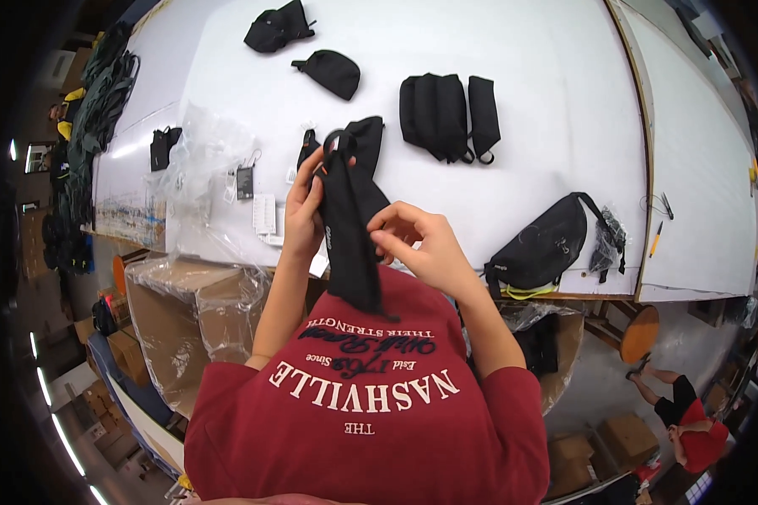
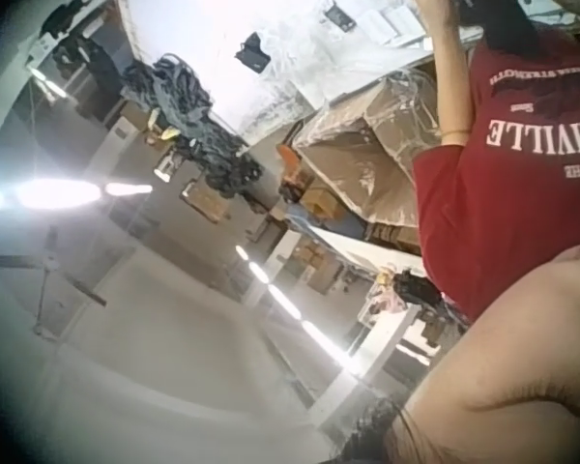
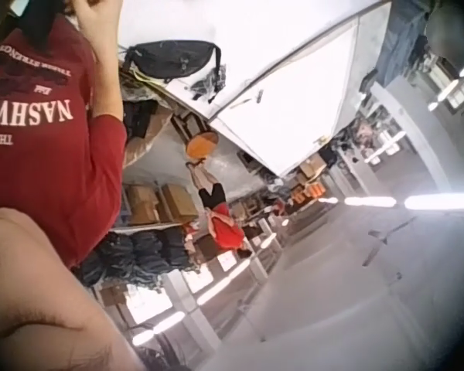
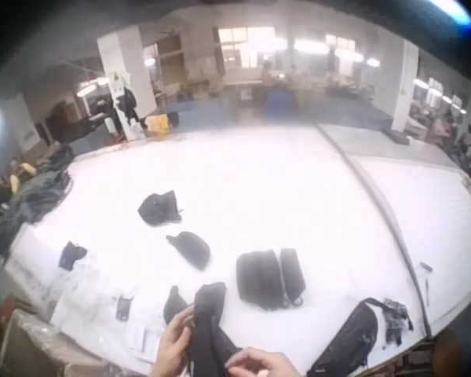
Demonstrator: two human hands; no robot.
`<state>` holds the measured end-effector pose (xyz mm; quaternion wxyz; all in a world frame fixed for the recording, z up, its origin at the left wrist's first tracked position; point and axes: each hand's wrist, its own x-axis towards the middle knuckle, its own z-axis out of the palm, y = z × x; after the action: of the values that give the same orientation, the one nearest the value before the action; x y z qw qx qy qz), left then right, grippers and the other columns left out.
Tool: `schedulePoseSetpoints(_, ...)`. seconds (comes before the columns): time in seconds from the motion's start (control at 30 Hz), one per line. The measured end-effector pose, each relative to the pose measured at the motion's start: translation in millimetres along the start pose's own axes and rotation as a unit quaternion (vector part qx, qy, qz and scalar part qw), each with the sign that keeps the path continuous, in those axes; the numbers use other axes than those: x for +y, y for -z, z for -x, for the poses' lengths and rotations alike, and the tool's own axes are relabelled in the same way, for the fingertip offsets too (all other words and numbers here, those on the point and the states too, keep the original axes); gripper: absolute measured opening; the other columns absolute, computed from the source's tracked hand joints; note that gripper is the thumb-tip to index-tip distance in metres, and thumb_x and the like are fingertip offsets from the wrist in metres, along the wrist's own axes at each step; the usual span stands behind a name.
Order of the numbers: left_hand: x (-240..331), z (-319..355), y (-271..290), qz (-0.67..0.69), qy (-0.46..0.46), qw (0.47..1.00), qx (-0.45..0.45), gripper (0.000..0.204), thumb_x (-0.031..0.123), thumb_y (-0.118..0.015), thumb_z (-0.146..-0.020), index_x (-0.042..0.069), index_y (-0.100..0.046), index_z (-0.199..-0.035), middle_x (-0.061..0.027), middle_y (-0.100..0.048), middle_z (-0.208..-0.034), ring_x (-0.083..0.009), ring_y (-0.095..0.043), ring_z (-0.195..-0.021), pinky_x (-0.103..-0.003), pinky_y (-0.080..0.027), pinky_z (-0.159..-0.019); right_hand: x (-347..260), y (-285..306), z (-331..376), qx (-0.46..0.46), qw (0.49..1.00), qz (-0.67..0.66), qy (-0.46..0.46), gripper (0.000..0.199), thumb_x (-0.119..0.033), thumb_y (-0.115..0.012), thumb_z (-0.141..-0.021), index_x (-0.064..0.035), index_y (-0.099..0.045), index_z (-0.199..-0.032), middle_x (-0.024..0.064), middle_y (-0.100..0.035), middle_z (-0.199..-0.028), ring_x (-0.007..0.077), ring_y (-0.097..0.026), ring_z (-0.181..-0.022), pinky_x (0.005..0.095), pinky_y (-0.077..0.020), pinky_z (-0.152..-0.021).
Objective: Inspecting, zipping, and organizing black fabric pouches on a white work table in a factory or workshop setting.
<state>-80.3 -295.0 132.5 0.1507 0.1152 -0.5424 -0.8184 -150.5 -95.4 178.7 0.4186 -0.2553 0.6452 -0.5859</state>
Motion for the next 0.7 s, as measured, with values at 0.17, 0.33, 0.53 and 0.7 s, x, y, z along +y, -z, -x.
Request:
schedulePoseSetpoints(0.17,1,18,-4,0.127,0.009,0.991,0.034,0.032,0.021,-0.041,-0.101,0.005,-0.043,-0.129,-0.0136,-0.056,-0.119,-0.0168,-0.059,-0.097,-0.026,-0.05,-0.082,-16,-33,30,0.046,0.998,0.028,0.017,0.021,-0.013,-0.066,-0.085,-0.0007,-0.059,-0.1,0.003,-0.064,-0.084,0.0094,-0.061,-0.075,0.0215,-0.0454,-0.064)
schedulePoseSetpoints(0.33,8,24,-5,0.223,-0.042,0.974,0.01,0.029,0.019,-0.043,-0.1,0.004,-0.044,-0.125,-0.0171,-0.055,-0.116,-0.0198,-0.059,-0.09,-0.027,-0.051,-0.076,-24,-47,62,-0.069,0.997,0.039,-0.007,0.022,-0.019,-0.068,-0.085,-0.0011,-0.059,-0.096,0.0028,-0.064,-0.083,0.0088,-0.061,-0.073,0.0209,-0.0438,-0.06)
schedulePoseSetpoints(0.53,21,34,-16,0.208,-0.084,0.975,0.015,0.028,0.016,-0.042,-0.099,0.006,-0.042,-0.125,-0.0189,-0.054,-0.115,-0.0205,-0.057,-0.088,-0.029,-0.05,-0.076,-31,-61,69,0.028,0.997,0.071,0.033,0.027,-0.027,-0.069,-0.085,-0.0025,-0.06,-0.089,0.0054,-0.062,-0.071,0.0141,-0.058,-0.058,0.0254,-0.0459,-0.055)
schedulePoseSetpoints(0.7,27,46,-32,0.135,-0.104,0.985,0.009,0.033,0.02,-0.039,-0.101,0.008,-0.038,-0.131,-0.0188,-0.053,-0.12,-0.0207,-0.058,-0.097,-0.03,-0.048,-0.084,-33,-70,66,0.077,0.978,0.181,0.067,0.015,-0.016,-0.066,-0.083,-0.0039,-0.056,-0.083,0.0089,-0.059,-0.069,0.0218,-0.059,-0.054,0.0297,-0.0458,-0.051)
